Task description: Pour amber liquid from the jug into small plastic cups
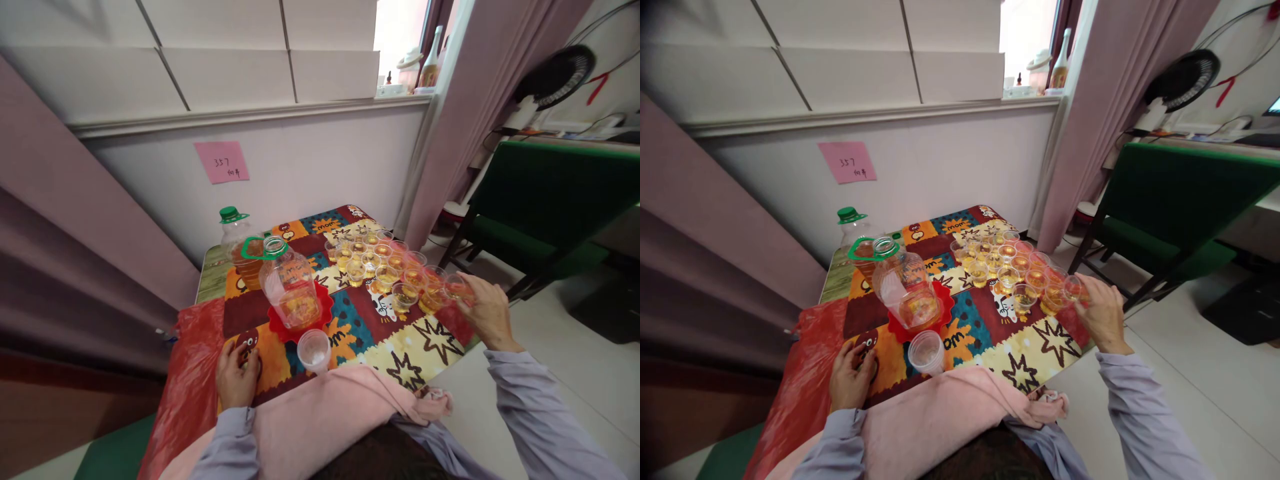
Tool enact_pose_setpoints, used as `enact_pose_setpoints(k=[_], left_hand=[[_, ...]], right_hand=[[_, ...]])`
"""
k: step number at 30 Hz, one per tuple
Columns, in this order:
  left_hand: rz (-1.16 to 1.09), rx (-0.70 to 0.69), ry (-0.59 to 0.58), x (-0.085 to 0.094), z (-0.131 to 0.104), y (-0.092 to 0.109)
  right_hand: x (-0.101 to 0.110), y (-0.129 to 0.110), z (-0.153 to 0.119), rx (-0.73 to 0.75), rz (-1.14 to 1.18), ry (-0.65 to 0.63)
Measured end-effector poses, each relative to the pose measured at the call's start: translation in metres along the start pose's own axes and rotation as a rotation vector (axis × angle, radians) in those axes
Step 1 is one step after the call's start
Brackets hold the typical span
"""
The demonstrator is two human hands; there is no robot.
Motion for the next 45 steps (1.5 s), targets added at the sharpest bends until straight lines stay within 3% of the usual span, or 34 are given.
enact_pose_setpoints(k=[20, 25, 29, 31, 33, 36, 39, 41, 45], left_hand=[[-0.008, 0.029, -0.018, 0.0, 0.0, 0.002], [-0.027, 0.043, -0.016, 0.002, 0.0, 0.005], [-0.038, 0.044, -0.016, 0.004, -0.002, 0.009], [-0.039, 0.043, -0.019, 0.004, -0.004, 0.01], [-0.036, 0.045, -0.022, 0.004, -0.006, 0.009], [-0.035, 0.046, -0.027, 0.002, -0.01, 0.008], [-0.042, 0.05, -0.029, 0.001, -0.012, 0.007], [-0.049, 0.053, -0.028, 0.001, -0.013, 0.006], [-0.054, 0.058, -0.024, 0.001, -0.014, 0.006]], right_hand=[[0.01, -0.046, 0.004, 0.339, -0.149, 0.05], [0.02, -0.054, 0.012, 0.29, -0.117, 0.037], [0.045, -0.071, 0.021, 0.039, -0.011, 0.101], [0.058, -0.093, 0.016, -0.157, 0.148, 0.134], [0.059, -0.138, 0.005, -0.262, 0.48, 0.072], [0.056, -0.241, -0.014, -0.181, 1.035, -0.17], [0.057, -0.314, -0.032, -0.036, 1.195, -0.294], [0.053, -0.339, -0.04, 0.068, 1.169, -0.289], [0.031, -0.358, -0.058, 0.233, 1.039, -0.308]])
Point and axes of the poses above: each hand's wrist, its own z-axis towards the middle knuckle, its own x-axis out of the back of the hand, y = z × x, the point moved 10 cm from there along z, towards the middle knuckle, and after that the axes turned 8 degrees about y, right-handed, at the moved point
